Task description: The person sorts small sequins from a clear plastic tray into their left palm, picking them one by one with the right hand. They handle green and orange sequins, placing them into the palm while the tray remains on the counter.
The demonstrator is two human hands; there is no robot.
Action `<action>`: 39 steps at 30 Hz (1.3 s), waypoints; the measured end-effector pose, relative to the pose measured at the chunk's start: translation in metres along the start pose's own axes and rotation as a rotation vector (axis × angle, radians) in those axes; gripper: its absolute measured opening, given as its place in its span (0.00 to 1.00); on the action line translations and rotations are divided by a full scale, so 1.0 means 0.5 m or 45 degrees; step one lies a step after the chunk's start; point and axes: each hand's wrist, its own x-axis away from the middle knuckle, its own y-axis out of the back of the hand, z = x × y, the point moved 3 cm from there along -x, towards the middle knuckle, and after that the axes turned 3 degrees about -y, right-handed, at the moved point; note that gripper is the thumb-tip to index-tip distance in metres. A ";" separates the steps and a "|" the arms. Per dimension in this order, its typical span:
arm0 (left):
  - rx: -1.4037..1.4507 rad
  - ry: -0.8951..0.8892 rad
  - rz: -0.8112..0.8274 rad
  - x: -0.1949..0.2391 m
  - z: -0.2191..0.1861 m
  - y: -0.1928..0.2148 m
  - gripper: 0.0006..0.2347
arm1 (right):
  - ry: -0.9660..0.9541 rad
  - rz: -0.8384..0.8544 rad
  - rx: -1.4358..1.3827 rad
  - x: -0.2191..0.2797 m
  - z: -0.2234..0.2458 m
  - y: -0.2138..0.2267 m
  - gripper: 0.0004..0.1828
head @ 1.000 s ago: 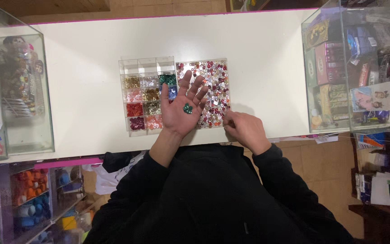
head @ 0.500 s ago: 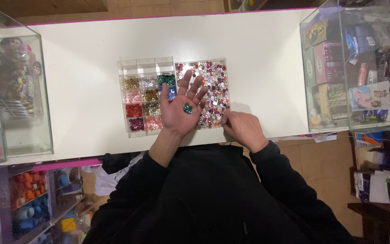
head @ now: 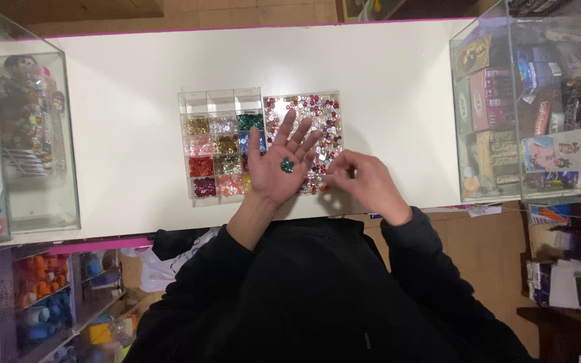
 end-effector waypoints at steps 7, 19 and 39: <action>-0.003 0.045 0.012 0.008 0.034 -0.068 0.50 | 0.582 -0.356 -0.215 -0.024 0.069 -0.053 0.10; 0.072 0.001 0.111 0.005 0.004 -0.045 0.44 | 0.205 -0.479 -0.409 -0.026 -0.053 0.012 0.10; -0.072 0.089 -0.177 -0.004 0.047 0.047 0.30 | 0.006 -0.471 -0.190 -0.058 -0.124 -0.009 0.07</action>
